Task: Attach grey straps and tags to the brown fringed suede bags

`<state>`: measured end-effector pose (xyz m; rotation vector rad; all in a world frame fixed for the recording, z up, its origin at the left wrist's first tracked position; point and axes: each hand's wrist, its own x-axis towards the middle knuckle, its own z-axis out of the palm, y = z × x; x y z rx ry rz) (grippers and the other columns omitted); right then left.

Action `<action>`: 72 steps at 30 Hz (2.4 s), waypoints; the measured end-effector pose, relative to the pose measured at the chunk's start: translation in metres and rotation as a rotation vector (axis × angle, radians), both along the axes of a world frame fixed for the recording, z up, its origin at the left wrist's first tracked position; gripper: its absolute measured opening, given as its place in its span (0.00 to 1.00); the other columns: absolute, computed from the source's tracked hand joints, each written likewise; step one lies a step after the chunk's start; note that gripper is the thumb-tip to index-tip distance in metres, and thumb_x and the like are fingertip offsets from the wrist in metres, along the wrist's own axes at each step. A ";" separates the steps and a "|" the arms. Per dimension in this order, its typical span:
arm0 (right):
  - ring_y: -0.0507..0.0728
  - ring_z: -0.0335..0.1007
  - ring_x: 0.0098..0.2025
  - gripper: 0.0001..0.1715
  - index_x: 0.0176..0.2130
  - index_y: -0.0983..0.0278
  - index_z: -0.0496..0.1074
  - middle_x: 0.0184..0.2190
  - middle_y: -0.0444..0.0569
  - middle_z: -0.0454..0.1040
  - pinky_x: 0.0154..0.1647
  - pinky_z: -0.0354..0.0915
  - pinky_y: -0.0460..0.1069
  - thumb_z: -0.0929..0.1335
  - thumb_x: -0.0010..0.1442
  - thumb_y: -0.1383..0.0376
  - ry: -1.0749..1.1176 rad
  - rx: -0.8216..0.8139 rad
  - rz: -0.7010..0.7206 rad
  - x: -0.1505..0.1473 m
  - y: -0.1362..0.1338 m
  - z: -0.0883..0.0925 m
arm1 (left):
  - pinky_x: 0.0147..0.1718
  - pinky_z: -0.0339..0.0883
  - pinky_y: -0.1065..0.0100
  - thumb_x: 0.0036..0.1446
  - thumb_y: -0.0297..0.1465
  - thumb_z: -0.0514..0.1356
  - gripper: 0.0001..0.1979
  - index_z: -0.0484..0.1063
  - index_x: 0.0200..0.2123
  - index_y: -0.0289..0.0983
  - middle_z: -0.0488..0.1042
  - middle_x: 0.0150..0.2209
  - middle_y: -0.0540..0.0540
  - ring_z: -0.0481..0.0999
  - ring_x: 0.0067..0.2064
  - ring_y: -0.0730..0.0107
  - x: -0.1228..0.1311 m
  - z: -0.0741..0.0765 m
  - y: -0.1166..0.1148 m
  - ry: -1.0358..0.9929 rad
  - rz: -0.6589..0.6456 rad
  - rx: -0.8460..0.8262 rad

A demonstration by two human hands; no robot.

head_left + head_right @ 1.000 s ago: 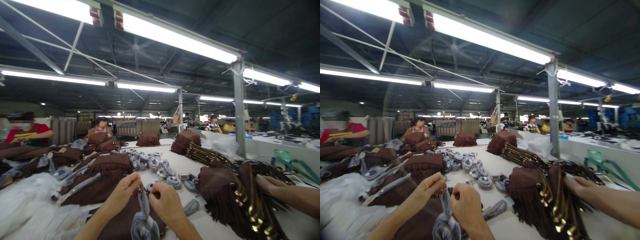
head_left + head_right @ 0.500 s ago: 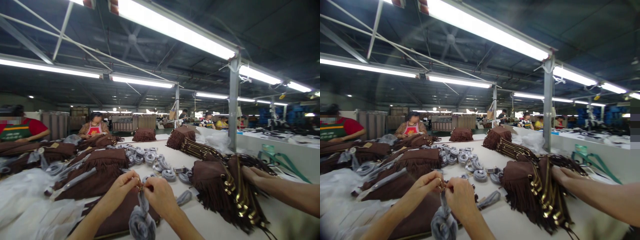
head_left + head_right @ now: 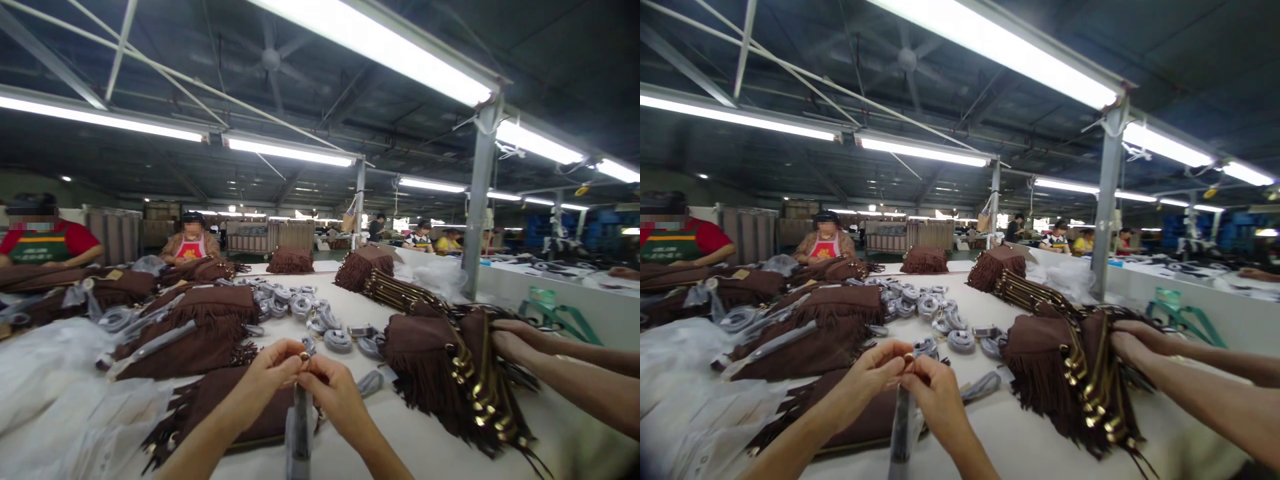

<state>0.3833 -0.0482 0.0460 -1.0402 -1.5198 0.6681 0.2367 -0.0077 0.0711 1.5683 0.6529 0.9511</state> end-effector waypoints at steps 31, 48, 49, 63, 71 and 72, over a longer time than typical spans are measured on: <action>0.44 0.50 0.10 0.24 0.32 0.62 0.66 0.15 0.38 0.68 0.11 0.47 0.40 0.73 0.49 0.47 0.292 -0.252 0.330 0.072 -0.032 0.029 | 0.42 0.64 0.64 0.50 0.24 0.60 0.11 0.68 0.39 0.37 0.72 0.44 0.41 0.73 0.45 0.55 -0.078 -0.063 0.024 1.297 -0.004 0.732; 0.47 0.58 0.12 0.07 0.24 0.62 0.61 0.12 0.33 0.58 0.13 0.49 0.40 0.62 0.53 0.65 -0.313 -0.441 0.292 0.007 0.052 -0.084 | 0.32 0.58 0.70 0.60 0.28 0.49 0.09 0.66 0.30 0.39 0.72 0.29 0.49 0.70 0.31 0.67 -0.086 -0.062 0.079 0.989 0.201 0.591; 0.47 0.57 0.12 0.08 0.25 0.62 0.61 0.11 0.33 0.58 0.13 0.49 0.40 0.62 0.54 0.63 -0.281 -0.453 0.304 0.010 0.053 -0.084 | 0.35 0.60 0.69 0.59 0.27 0.50 0.08 0.67 0.33 0.39 0.73 0.32 0.48 0.71 0.35 0.65 -0.085 -0.059 0.074 0.980 0.221 0.615; 0.47 0.46 0.13 0.21 0.29 0.62 0.62 0.10 0.33 0.59 0.17 0.43 0.42 0.65 0.58 0.47 -0.111 -0.490 0.301 0.033 0.053 -0.069 | 0.54 0.61 0.55 0.56 0.19 0.47 0.22 0.72 0.50 0.34 0.75 0.51 0.36 0.72 0.53 0.52 -0.029 -0.095 0.052 1.012 0.153 0.524; 0.46 0.47 0.12 0.24 0.28 0.62 0.61 0.10 0.33 0.59 0.16 0.43 0.42 0.66 0.56 0.45 -0.119 -0.537 0.292 0.038 0.053 -0.072 | 0.55 0.61 0.58 0.54 0.21 0.51 0.21 0.74 0.48 0.41 0.76 0.50 0.44 0.71 0.54 0.54 -0.007 -0.107 0.060 0.666 0.145 0.370; 0.46 0.48 0.12 0.23 0.28 0.62 0.61 0.10 0.33 0.59 0.16 0.43 0.42 0.66 0.56 0.45 -0.128 -0.536 0.289 0.039 0.053 -0.073 | 0.55 0.60 0.58 0.55 0.21 0.52 0.21 0.74 0.48 0.42 0.76 0.50 0.45 0.70 0.55 0.54 -0.004 -0.108 0.064 0.617 0.172 0.330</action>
